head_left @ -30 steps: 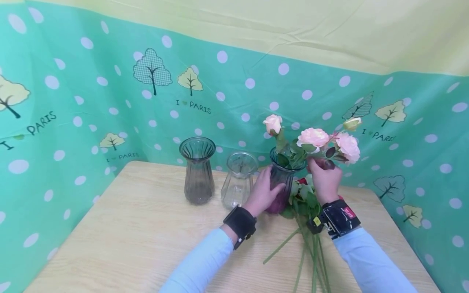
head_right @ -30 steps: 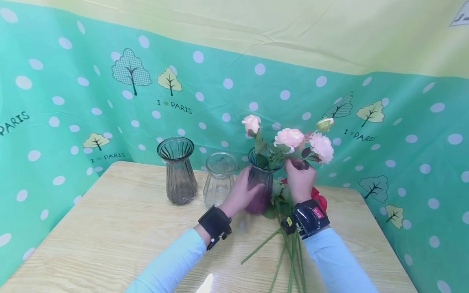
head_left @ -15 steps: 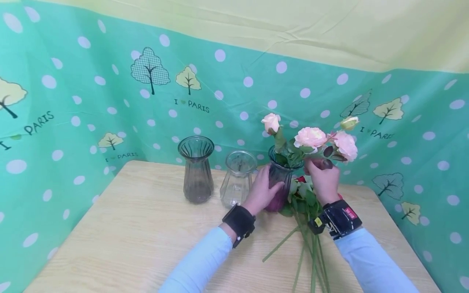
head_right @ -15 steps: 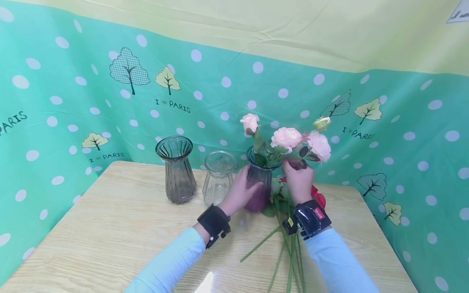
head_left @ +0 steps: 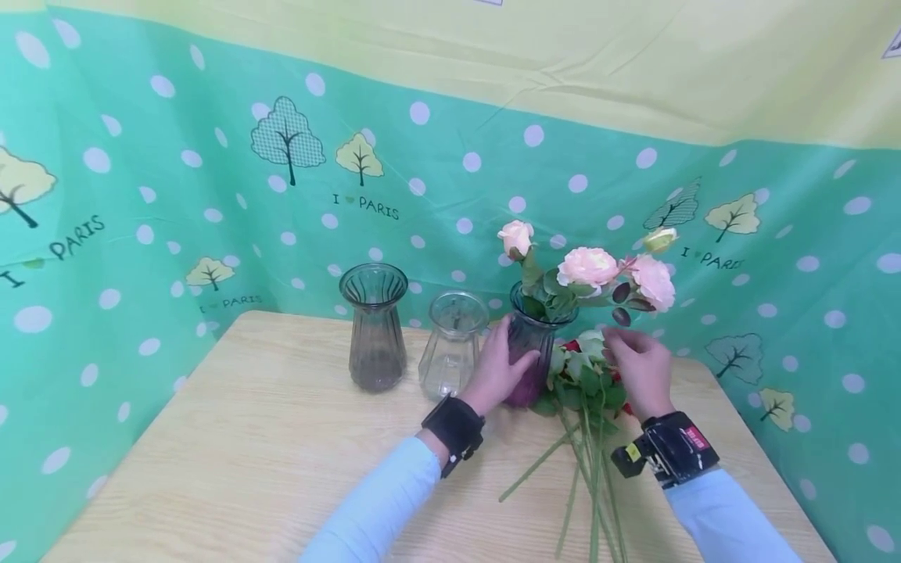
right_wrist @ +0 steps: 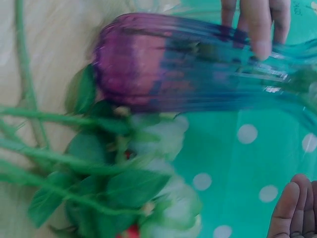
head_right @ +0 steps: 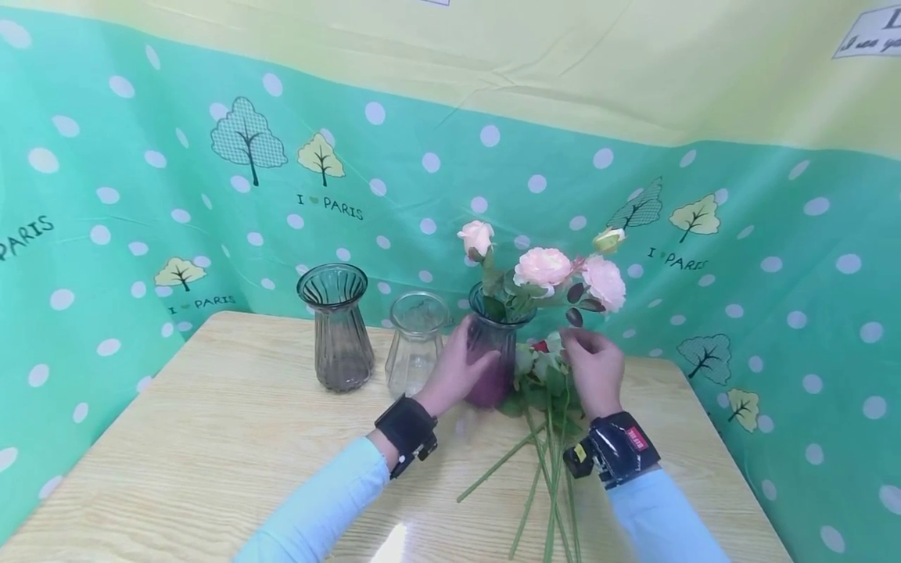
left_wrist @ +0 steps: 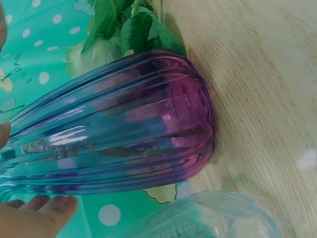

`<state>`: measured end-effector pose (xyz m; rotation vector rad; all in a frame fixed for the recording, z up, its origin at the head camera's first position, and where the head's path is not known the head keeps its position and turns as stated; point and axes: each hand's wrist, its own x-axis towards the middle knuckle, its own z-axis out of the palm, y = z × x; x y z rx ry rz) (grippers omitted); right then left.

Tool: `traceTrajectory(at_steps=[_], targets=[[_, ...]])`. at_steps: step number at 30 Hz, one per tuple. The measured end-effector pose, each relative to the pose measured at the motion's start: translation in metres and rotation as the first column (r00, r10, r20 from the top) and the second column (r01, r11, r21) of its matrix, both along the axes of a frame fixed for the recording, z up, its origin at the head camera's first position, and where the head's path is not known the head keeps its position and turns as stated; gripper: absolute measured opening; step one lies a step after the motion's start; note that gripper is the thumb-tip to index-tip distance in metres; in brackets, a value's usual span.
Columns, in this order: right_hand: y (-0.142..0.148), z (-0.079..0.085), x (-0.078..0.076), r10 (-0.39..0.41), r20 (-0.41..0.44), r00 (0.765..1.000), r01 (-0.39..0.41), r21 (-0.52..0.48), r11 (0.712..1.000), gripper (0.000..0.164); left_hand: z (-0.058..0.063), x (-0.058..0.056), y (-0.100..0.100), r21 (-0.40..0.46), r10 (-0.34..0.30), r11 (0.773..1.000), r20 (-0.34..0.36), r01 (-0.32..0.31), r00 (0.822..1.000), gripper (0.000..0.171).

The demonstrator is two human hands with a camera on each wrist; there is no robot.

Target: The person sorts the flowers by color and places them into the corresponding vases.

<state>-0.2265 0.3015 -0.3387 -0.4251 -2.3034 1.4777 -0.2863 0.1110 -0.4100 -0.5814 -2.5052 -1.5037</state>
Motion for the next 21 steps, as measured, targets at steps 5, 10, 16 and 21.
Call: traceTrajectory(at_steps=[5, 10, 16, 21], targets=[[0.016, -0.011, 0.010, 0.002, 0.049, 0.999, -0.003, 0.017, 1.000, 0.049, -0.003, 0.006, -0.017, 0.052, -0.004, 0.999, -0.007, 0.004, 1.000, 0.075], [0.031, -0.021, 0.017, -0.004, 0.085, 0.996, 0.000, 0.046, 0.999, 0.050, -0.004, 0.017, -0.038, 0.055, 0.002, 0.999, -0.077, 0.002, 0.997, 0.061], [0.038, -0.036, 0.028, -0.052, 0.180, 0.982, 0.043, 0.053, 0.998, 0.052, -0.004, 0.033, -0.060, 0.096, 0.041, 0.995, -0.130, -0.028, 0.991, 0.050], [0.048, -0.058, 0.032, -0.012, 0.174, 0.985, 0.017, -0.029, 0.999, 0.050, -0.007, 0.041, -0.081, 0.132, 0.092, 0.989, -0.150, -0.072, 0.984, 0.047]])
